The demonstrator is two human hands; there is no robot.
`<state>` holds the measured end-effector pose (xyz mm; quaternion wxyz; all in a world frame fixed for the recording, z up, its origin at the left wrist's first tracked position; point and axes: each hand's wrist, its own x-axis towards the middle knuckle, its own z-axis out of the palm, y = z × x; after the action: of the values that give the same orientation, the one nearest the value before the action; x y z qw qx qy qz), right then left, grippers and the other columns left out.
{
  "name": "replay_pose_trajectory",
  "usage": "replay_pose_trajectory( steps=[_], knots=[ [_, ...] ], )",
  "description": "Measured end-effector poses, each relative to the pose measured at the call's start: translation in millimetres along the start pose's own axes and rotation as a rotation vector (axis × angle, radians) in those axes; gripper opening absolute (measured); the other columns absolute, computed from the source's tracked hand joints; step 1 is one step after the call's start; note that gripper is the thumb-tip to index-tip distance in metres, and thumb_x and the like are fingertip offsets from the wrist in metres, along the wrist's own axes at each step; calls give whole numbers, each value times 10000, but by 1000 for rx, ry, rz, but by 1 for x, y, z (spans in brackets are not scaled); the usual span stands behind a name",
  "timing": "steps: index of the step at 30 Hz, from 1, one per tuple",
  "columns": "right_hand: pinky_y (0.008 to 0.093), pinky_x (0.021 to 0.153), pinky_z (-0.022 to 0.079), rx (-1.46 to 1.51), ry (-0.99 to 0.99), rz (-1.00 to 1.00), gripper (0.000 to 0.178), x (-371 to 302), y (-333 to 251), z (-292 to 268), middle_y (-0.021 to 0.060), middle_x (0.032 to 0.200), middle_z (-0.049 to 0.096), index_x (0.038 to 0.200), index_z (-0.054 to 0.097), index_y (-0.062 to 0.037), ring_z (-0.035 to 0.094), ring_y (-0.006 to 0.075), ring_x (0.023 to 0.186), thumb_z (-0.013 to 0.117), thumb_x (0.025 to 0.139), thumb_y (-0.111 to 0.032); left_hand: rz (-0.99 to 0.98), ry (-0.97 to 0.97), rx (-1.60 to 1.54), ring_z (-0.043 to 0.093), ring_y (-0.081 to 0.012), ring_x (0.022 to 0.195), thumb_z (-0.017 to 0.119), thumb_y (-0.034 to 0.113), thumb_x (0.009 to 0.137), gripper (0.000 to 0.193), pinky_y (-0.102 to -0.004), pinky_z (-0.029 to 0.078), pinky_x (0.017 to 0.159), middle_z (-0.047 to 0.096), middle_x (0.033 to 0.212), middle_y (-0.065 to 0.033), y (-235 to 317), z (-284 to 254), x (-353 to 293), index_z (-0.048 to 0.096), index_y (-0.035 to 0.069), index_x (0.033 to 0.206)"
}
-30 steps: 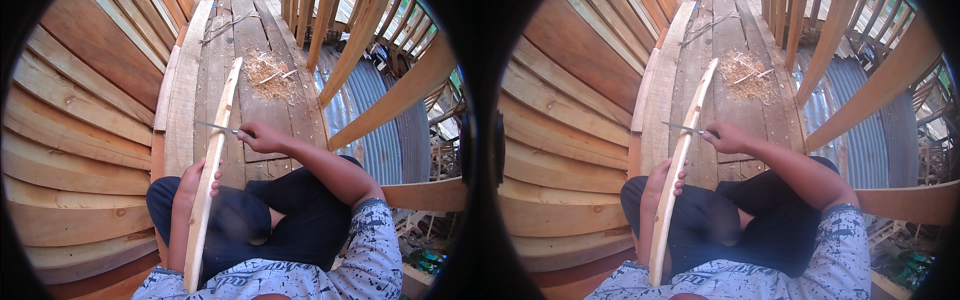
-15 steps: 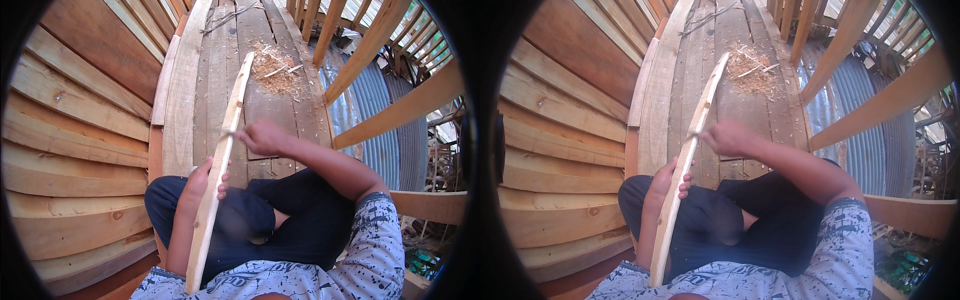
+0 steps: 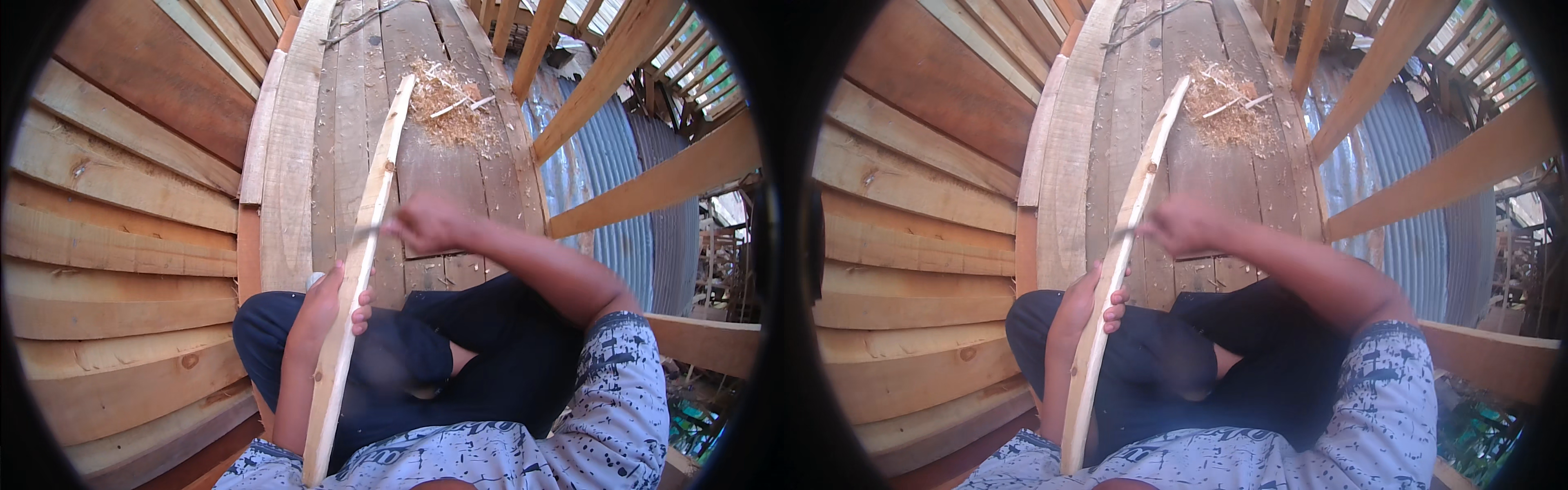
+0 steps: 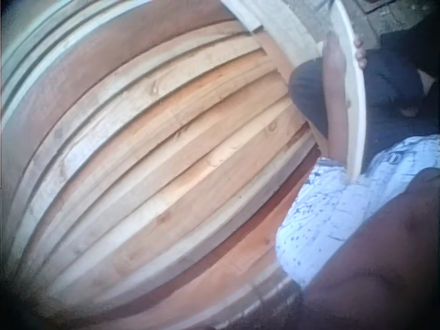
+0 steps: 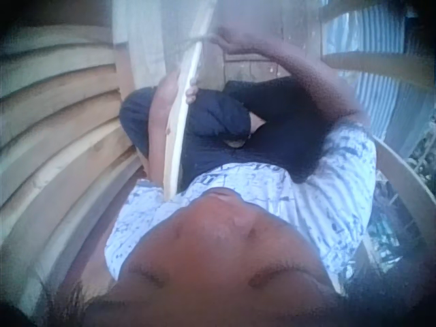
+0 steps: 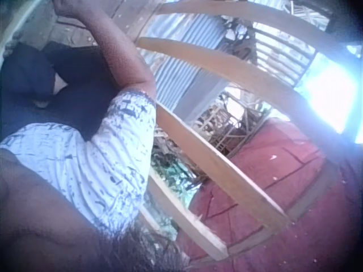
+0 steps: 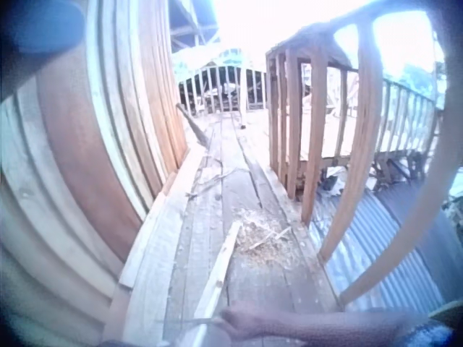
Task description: The person sits cross-legged on a wooden floor and uses a chisel to carve a long, thin piece of wood held between their legs. They repeatedly strike the chisel with their hand to remove wood shavings and shape the plank.
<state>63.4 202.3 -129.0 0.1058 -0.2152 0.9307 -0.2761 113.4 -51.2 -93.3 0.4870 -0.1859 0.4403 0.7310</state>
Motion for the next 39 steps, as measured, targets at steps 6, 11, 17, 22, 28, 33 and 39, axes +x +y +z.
replay_pose_trajectory(
  steps=[6,11,17,22,28,33,39],
  knots=[
    [521,605,492,-57,50,28,516,-2,-6,-3,227,627,611,701,659,-28,616,439,609,520,975,-443,7,42,33,453,-147,544,284,453,1089,515,-300,409,471,488,752,-61,5,4,0,519,15,1225],
    [527,604,485,7,9,94,529,7,19,-11,231,624,605,687,662,-32,624,437,616,527,969,-458,38,76,69,455,-146,545,279,446,1092,512,-299,409,465,488,752,-61,5,8,-5,520,15,1226],
    [519,632,508,-84,-30,102,540,1,-31,-9,214,666,639,741,685,-28,643,418,646,519,973,-487,19,47,52,469,-151,555,278,445,1092,518,-299,411,463,495,758,-72,5,2,-7,520,7,1224],
    [522,629,499,-52,4,237,526,10,8,-12,210,662,634,734,696,-49,630,422,641,528,968,-488,38,75,117,480,-160,553,283,439,1092,497,-306,421,462,500,753,-80,10,6,-6,509,6,1181],
    [532,615,491,-128,2,241,508,13,8,-19,207,663,637,695,690,-48,635,415,650,554,952,-464,59,111,133,495,-171,547,296,423,1092,445,-321,436,455,516,754,-96,5,4,-7,476,17,1116],
    [517,612,501,-155,-22,104,517,5,-16,-12,203,675,647,711,693,-32,643,402,636,537,965,-455,45,127,129,499,-177,542,302,428,1091,440,-325,443,453,527,757,-102,8,4,-4,465,20,1115],
    [507,657,518,-162,-57,265,513,14,-2,-21,210,741,675,785,729,-36,665,391,698,519,973,-464,77,147,182,504,-181,538,306,440,1088,449,-331,448,449,530,757,-103,6,4,-3,465,20,1111]
  ],
)
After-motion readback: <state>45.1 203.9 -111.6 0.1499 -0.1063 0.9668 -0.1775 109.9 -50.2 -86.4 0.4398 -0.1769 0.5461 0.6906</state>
